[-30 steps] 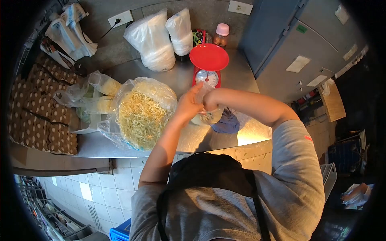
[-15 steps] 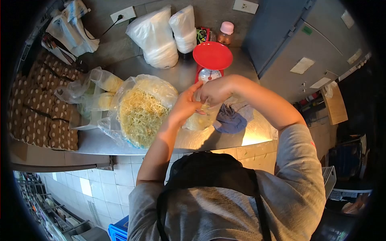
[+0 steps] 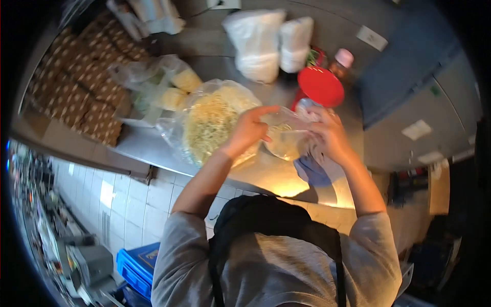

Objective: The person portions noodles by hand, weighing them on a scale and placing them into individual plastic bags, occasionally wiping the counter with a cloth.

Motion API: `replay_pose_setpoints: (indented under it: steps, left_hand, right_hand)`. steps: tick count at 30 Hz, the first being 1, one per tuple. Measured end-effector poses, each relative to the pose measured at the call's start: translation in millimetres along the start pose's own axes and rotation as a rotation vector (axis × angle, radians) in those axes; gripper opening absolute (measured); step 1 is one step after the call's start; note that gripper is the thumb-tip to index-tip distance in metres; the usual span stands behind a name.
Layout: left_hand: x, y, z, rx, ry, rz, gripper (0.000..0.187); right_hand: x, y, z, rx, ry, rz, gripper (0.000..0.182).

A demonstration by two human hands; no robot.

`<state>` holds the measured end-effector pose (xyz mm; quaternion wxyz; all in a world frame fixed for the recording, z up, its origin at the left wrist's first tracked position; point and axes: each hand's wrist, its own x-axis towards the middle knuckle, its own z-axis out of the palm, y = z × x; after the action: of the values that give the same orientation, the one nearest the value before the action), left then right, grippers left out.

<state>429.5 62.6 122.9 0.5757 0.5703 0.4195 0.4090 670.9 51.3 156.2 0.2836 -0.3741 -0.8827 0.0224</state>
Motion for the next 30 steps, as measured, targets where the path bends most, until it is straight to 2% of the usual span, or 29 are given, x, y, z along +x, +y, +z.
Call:
replay_pose_setpoints:
  steps: [3, 5, 7, 8, 10, 11, 12, 13, 14, 16, 18, 20, 21, 22, 24, 26, 30]
  left_hand:
    - [-18, 14, -2, -0.058, 0.03, 0.065, 0.049]
    - [-33, 35, -8, 0.27, 0.115, 0.332, 0.041]
    - [-44, 40, -18, 0.468, 0.188, 0.489, 0.033]
    - [-49, 39, -23, 0.494, 0.224, 0.517, 0.028]
    - [-55, 42, -33, 0.547, 0.291, 0.583, 0.019]
    - [-58, 50, -43, 0.537, 0.314, 0.708, 0.008]
    - [-64, 61, -50, 0.479, 0.377, 0.649, 0.01]
    - [-70, 70, -58, 0.418, 0.438, 0.589, 0.012]
    - [-76, 79, -66, 0.356, 0.498, 0.531, 0.014]
    - [-84, 96, -91, 0.449, 0.651, 0.522, 0.015]
    - [-93, 110, -115, 0.369, 0.669, 0.468, 0.007]
    - [-96, 116, -149, 0.799, 0.751, 0.517, 0.018]
    - [-97, 115, -164, 0.833, 0.817, 0.412, 0.023]
    - [-95, 111, -181, 0.865, 0.879, 0.306, 0.028]
    - [-87, 85, -224, 1.096, 1.071, 0.27, 0.028]
    - [-86, 70, -245, 1.132, 1.043, 0.116, 0.026]
    - [-81, -1, -285, 1.072, 1.044, 0.103, 0.024]
  right_hand:
    - [14, 1, 3, 0.192, 0.067, 0.103, 0.01]
    - [27, -4, 1, 0.399, 0.161, 0.121, 0.014]
    - [48, -25, -6, 0.422, 0.257, 0.008, 0.011]
    - [56, -33, -6, 0.433, 0.307, -0.04, 0.009]
    - [69, -42, -1, 0.632, 0.33, 0.047, 0.011]
    - [80, -48, 0, 0.694, 0.345, 0.055, 0.014]
    - [88, -53, 2, 0.755, 0.359, 0.067, 0.017]
    - [93, -60, 8, 0.946, 0.382, 0.129, 0.028]
    - [96, -60, 12, 0.958, 0.358, 0.105, 0.029]
    - [100, -58, 24, 0.982, 0.313, 0.057, 0.031]
    - [92, -46, 39, 0.919, 0.181, 0.097, 0.027]
    - [88, -45, 47, 0.877, 0.114, 0.099, 0.025]
    - [87, -49, 54, 0.891, 0.164, 0.152, 0.021]
    - [85, -48, 60, 0.871, 0.134, 0.158, 0.02]
    - [83, -43, 72, 0.826, 0.081, 0.172, 0.019]
    - [84, -43, 85, 0.776, 0.031, 0.16, 0.015]
    - [88, -41, 120, 0.795, -0.094, 0.231, 0.012]
